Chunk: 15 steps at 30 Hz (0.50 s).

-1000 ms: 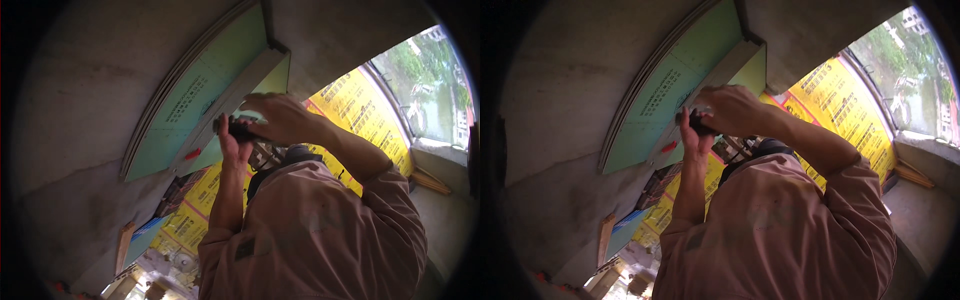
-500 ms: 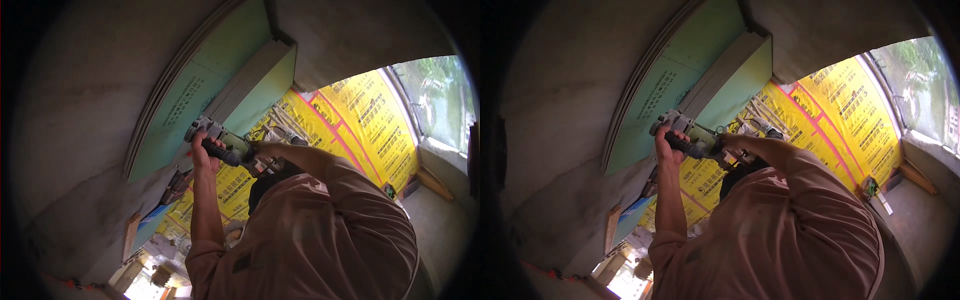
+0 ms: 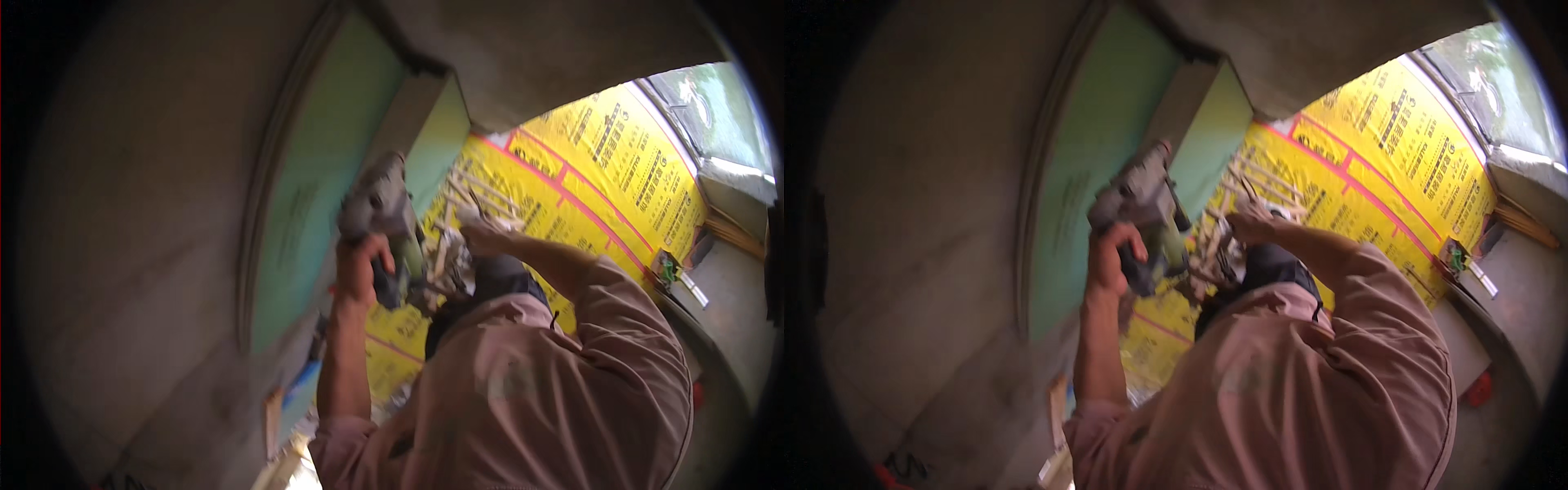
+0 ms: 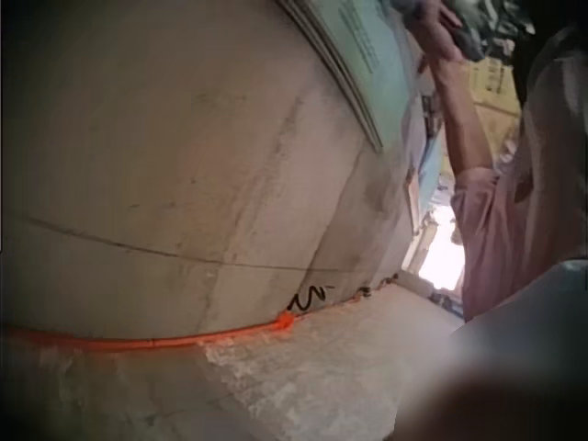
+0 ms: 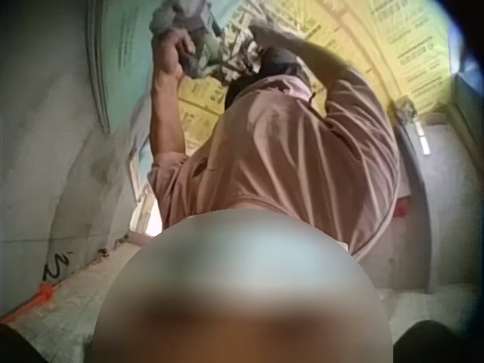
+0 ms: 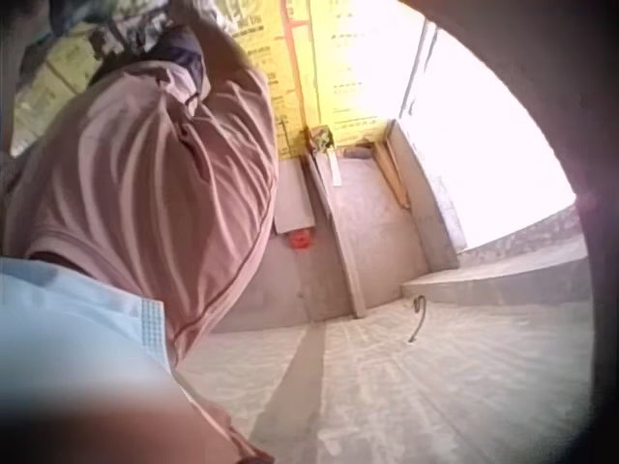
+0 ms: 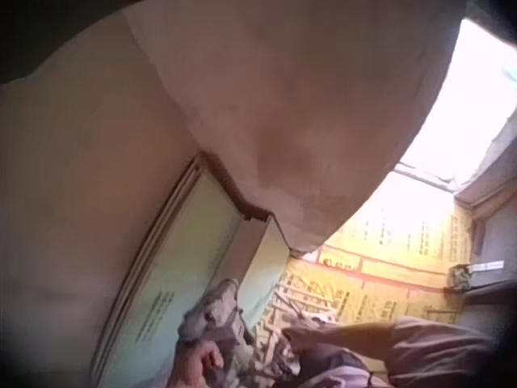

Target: Using a rotary hammer to drill holes into a concrete wall and ceiling.

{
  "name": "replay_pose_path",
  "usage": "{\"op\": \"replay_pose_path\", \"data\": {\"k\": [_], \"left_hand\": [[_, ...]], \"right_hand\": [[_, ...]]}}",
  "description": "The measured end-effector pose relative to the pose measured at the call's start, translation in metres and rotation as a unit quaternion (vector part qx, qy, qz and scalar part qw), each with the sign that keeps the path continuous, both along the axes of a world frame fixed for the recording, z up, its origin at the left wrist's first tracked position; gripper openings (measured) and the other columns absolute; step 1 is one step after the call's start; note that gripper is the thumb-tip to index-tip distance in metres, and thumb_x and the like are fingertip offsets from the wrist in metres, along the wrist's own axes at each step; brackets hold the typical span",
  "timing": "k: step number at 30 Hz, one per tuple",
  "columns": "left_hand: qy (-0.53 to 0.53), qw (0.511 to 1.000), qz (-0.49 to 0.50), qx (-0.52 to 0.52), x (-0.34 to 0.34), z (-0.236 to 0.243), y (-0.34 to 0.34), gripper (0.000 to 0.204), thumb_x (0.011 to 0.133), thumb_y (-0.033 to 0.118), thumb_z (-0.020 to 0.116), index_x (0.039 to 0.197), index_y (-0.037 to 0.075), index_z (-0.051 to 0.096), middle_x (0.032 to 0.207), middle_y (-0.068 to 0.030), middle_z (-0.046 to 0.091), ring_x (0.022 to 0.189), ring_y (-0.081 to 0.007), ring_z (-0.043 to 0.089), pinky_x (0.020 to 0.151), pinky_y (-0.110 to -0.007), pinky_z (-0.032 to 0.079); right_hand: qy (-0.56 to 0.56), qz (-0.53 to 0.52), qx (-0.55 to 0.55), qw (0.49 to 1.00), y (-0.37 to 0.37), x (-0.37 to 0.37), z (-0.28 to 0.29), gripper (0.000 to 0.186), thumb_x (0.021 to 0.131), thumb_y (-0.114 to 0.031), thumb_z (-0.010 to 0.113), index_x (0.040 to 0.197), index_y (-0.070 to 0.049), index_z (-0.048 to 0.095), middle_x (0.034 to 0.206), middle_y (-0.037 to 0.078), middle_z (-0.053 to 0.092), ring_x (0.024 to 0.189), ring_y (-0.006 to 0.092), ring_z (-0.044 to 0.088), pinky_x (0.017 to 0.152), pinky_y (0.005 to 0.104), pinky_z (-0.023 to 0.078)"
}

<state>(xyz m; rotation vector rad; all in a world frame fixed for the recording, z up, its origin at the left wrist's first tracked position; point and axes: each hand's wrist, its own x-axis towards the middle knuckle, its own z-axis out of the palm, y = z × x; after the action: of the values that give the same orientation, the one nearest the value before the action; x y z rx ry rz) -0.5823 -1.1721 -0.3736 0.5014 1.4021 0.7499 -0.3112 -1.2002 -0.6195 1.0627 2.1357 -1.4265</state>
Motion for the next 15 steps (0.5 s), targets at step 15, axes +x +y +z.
{"op": "replay_pose_path", "data": {"k": [15], "left_hand": [[0.009, 0.969, -0.201, 0.142, 0.047, 0.268, -0.010, 0.027, 0.089, 0.034, 0.075, 0.075, 0.012, 0.067, 0.070, -0.0016, 0.061, 0.062, -0.0103, 0.055, 0.059, -0.027, 0.043]], "right_hand": [[0.469, -0.523, 0.030, 0.712, 0.101, -0.086, 0.229, 0.038, 0.089, -0.029, 0.075, 0.114, 0.000, 0.070, 0.091, 0.003, 0.072, 0.086, 0.0102, 0.061, 0.073, 0.0337, 0.052]]}}
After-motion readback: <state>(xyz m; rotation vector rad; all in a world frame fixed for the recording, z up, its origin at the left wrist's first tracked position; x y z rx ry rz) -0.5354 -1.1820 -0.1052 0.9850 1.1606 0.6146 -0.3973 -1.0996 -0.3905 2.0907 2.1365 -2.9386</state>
